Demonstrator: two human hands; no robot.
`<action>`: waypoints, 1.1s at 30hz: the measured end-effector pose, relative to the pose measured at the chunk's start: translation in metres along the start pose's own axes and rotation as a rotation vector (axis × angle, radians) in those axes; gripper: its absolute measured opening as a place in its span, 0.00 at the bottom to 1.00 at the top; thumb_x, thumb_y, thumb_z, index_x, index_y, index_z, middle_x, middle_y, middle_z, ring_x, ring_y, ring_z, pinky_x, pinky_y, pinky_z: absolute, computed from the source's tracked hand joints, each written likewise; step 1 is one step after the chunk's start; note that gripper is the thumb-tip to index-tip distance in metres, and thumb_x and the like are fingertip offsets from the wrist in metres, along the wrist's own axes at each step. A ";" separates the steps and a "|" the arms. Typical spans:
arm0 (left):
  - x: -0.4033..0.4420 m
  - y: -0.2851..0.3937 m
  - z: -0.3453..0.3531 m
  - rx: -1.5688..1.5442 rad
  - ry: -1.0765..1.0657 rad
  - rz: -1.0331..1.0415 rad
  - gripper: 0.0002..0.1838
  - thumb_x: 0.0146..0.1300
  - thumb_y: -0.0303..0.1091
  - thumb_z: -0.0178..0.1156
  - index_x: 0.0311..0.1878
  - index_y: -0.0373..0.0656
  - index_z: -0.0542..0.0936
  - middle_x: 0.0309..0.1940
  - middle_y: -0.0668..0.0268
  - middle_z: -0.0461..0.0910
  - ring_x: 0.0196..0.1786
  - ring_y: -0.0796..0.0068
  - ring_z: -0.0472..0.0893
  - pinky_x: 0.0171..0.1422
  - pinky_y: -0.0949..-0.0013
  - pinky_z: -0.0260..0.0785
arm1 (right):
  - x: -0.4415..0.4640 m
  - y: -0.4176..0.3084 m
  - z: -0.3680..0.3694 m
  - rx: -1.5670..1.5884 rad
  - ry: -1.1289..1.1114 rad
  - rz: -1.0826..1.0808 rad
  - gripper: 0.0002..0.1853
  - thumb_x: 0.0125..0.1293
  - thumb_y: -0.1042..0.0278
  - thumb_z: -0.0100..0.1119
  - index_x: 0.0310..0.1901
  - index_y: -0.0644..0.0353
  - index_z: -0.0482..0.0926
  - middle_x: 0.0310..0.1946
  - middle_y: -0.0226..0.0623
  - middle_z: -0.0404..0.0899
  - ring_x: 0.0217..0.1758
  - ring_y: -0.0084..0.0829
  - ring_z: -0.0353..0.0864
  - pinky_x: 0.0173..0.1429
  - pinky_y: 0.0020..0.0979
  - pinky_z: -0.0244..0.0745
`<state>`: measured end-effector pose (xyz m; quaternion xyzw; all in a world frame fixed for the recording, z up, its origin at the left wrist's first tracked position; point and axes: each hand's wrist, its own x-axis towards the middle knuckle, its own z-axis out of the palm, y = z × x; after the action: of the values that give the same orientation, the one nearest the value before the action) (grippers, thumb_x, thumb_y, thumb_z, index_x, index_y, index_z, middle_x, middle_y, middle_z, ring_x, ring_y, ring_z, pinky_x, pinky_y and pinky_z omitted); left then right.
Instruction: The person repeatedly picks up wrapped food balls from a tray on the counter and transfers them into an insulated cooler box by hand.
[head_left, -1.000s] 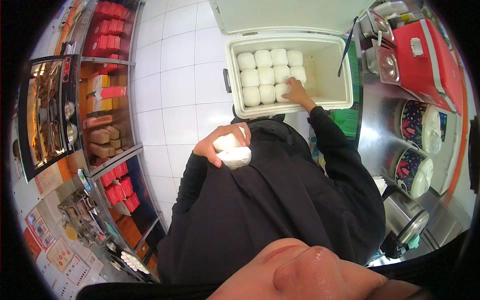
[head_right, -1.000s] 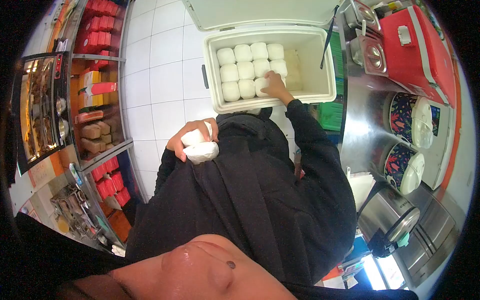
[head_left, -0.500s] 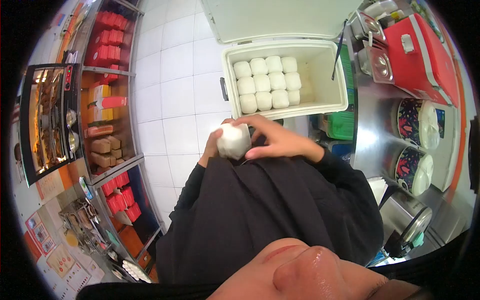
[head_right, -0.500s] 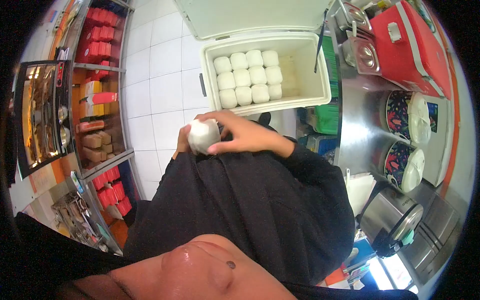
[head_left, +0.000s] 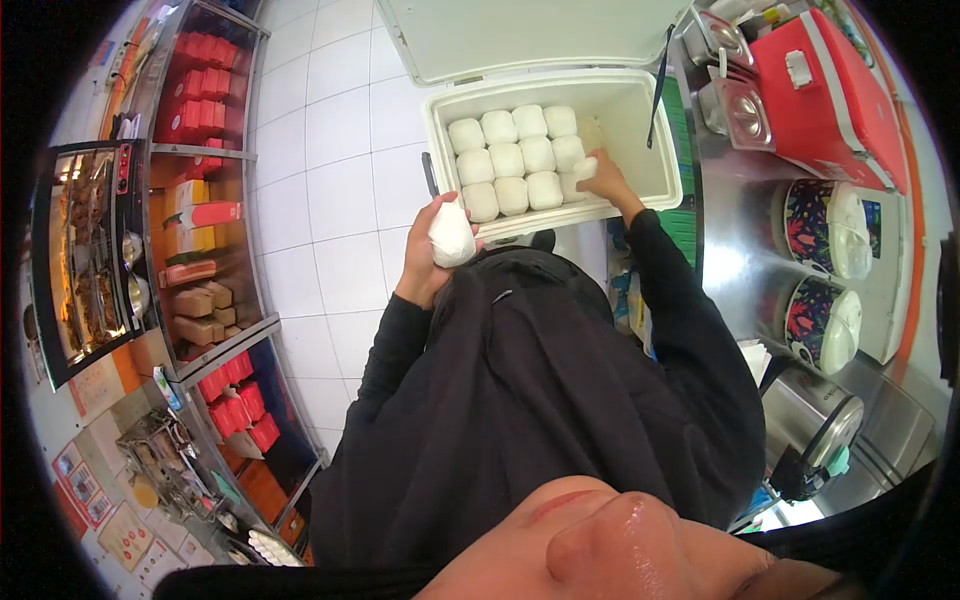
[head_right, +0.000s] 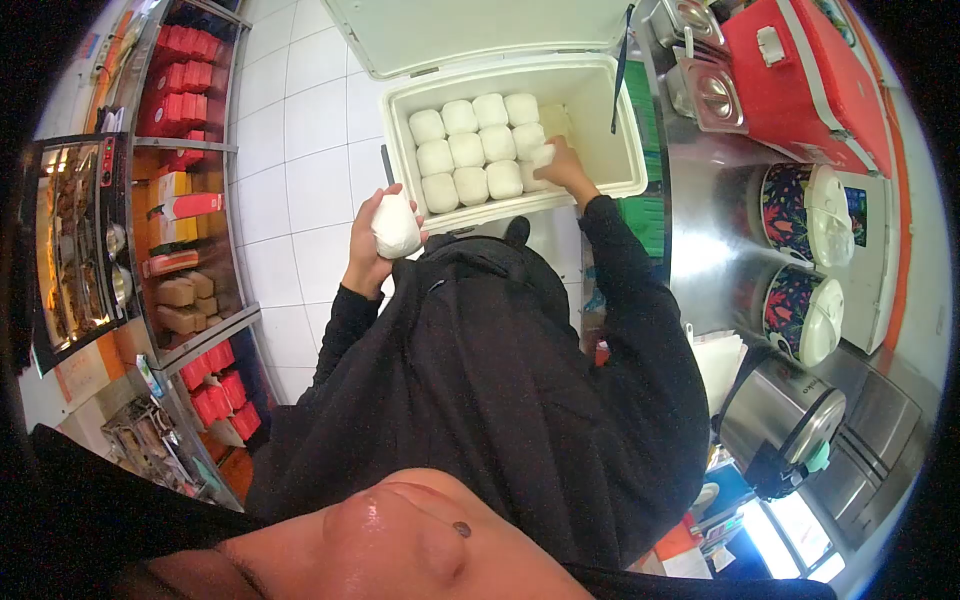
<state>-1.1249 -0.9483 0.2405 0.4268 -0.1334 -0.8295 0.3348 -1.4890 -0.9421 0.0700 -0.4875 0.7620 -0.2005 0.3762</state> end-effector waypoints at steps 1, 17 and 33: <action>0.000 -0.002 -0.004 -0.019 -0.002 -0.011 0.24 0.68 0.50 0.55 0.61 0.47 0.71 0.43 0.60 0.77 0.42 0.63 0.82 0.42 0.54 0.80 | 0.003 0.007 0.004 -0.089 -0.029 0.030 0.43 0.37 0.62 0.78 0.58 0.58 0.67 0.47 0.51 0.79 0.53 0.49 0.79 0.57 0.42 0.74; -0.003 -0.003 -0.007 -0.125 0.023 0.002 0.27 0.70 0.54 0.50 0.65 0.48 0.68 0.43 0.61 0.77 0.42 0.62 0.81 0.44 0.52 0.79 | 0.026 0.044 0.025 -0.067 -0.085 0.069 0.30 0.48 0.58 0.75 0.52 0.58 0.74 0.41 0.49 0.82 0.47 0.46 0.82 0.53 0.38 0.76; 0.044 -0.032 0.003 0.475 0.163 0.301 0.44 0.68 0.73 0.33 0.79 0.61 0.40 0.78 0.62 0.42 0.75 0.49 0.57 0.68 0.40 0.60 | -0.004 -0.156 0.061 1.083 -0.507 0.157 0.32 0.59 0.59 0.66 0.63 0.55 0.65 0.56 0.40 0.71 0.58 0.44 0.73 0.54 0.55 0.79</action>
<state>-1.1602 -0.9542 0.1987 0.5337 -0.3583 -0.6792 0.3542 -1.3489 -1.0045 0.1378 -0.2013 0.4721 -0.4091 0.7545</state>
